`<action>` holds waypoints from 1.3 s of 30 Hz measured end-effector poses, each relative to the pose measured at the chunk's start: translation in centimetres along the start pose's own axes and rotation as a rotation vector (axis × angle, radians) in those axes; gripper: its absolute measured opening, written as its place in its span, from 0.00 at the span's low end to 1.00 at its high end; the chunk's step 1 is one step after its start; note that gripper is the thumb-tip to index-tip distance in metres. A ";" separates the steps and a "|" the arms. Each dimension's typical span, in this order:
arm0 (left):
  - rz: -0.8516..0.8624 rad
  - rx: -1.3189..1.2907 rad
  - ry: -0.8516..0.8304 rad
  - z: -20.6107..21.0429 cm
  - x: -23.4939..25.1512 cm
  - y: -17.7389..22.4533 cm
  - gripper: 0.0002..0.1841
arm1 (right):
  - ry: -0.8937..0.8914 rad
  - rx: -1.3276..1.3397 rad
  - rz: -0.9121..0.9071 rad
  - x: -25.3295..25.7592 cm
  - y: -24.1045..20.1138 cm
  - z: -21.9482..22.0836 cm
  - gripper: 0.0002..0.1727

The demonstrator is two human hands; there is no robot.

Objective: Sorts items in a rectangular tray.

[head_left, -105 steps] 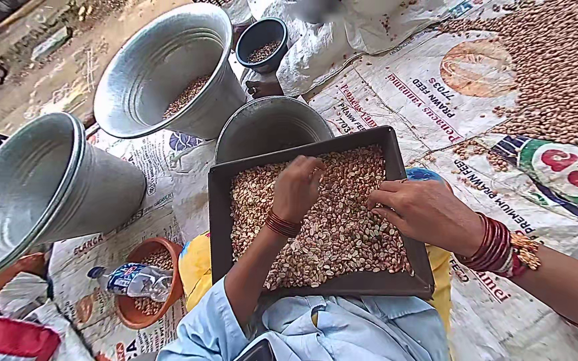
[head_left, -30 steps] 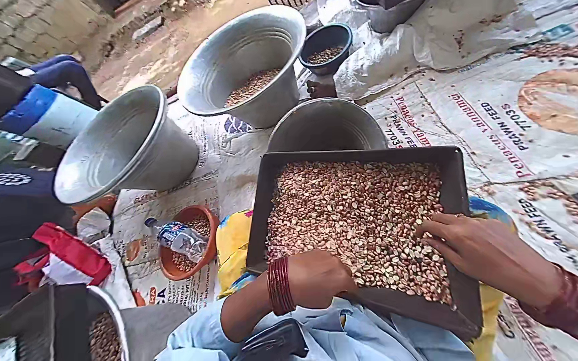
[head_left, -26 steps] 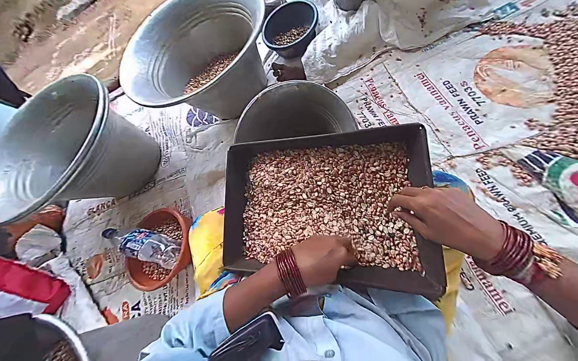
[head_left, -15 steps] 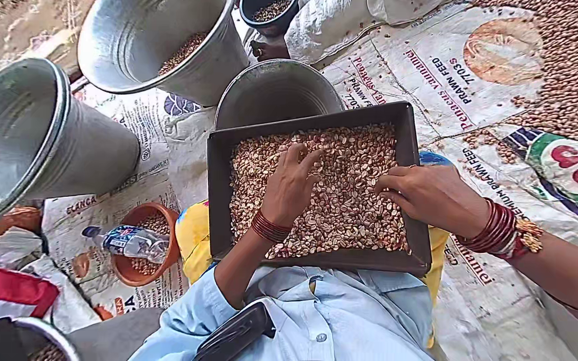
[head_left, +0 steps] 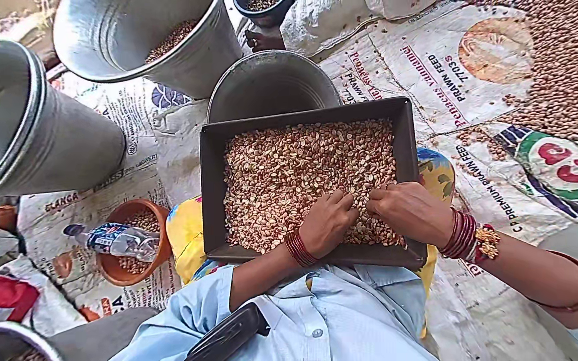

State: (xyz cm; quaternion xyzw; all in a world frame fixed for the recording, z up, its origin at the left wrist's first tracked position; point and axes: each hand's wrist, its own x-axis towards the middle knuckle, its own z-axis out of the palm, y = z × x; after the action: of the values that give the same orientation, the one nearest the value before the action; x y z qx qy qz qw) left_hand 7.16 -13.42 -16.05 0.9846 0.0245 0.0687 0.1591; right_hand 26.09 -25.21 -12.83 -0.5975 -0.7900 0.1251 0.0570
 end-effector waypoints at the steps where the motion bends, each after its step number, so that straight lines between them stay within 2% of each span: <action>1: -0.005 0.001 -0.001 0.1 -0.1 0.0 0.08 | -0.015 -0.009 -0.006 0.0 -0.2 0.2 0.05; 4: -0.053 -0.125 0.003 -0.2 -0.5 -0.3 0.08 | -0.062 -0.027 -0.005 0.2 -0.7 0.3 0.05; 7: -0.220 -0.329 0.127 -2.1 -0.5 -1.9 0.09 | -0.069 -0.032 -0.010 0.1 -0.8 0.4 0.06; 8: -0.260 -0.327 0.203 -2.6 -0.4 -2.6 0.10 | -0.081 -0.032 -0.009 0.1 -0.9 0.5 0.07; 10: -0.309 -0.289 0.244 -3.3 -0.1 -3.4 0.11 | -0.102 -0.033 -0.010 0.2 -0.9 0.4 0.07; 13: -0.264 -0.216 0.150 -2.7 0.2 -3.4 0.07 | -0.144 -0.019 0.000 0.3 -1.0 0.2 0.05; 18: -0.205 -0.115 0.018 -1.3 0.8 -2.4 0.11 | -0.192 0.017 0.037 0.2 -1.1 -0.2 0.06; 22: -0.151 -0.099 -0.006 -1.5 0.7 -1.9 0.08 | 0.087 -0.081 -0.020 -0.1 -0.6 0.8 0.05; 25: -0.179 -0.309 0.013 -2.1 0.6 -2.4 0.07 | 0.276 -0.124 -0.044 0.2 -0.3 0.9 0.07; 27: -0.276 -0.621 -0.045 -3.1 0.8 -2.4 0.13 | 0.276 -0.091 -0.022 0.3 -0.9 -0.1 0.10; 29: -0.309 -0.845 -0.186 -3.5 1.0 -2.4 0.17 | 0.228 -0.004 -0.009 0.3 -1.9 -1.3 0.10; 31: -0.287 -0.923 -0.347 -3.4 1.2 -1.7 0.15 | 0.210 0.053 -0.035 0.3 -2.7 -1.6 0.08; 34: -0.260 -0.911 -0.443 -3.6 1.6 -1.0 0.08 | 0.229 0.064 -0.064 0.4 -3.0 -1.4 0.09; 36: -0.276 -0.806 -0.427 -5.1 2.0 -2.0 0.08 | 0.231 0.054 -0.047 0.4 -2.6 -1.7 0.08; 37: -0.289 -0.717 -0.357 -6.2 2.0 -2.7 0.09 | 0.231 0.050 -0.034 0.3 -2.3 -2.0 0.08; 39: -0.378 -0.495 -0.077 -9.1 1.7 -4.1 0.11 | 0.247 0.036 -0.014 0.3 -1.6 -2.5 0.09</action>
State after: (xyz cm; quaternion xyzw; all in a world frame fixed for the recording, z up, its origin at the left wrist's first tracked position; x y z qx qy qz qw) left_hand 7.43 -6.64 -8.56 0.8958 0.1835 0.0046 0.4048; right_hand 25.09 -25.03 -10.01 -0.6017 -0.7787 0.0641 0.1655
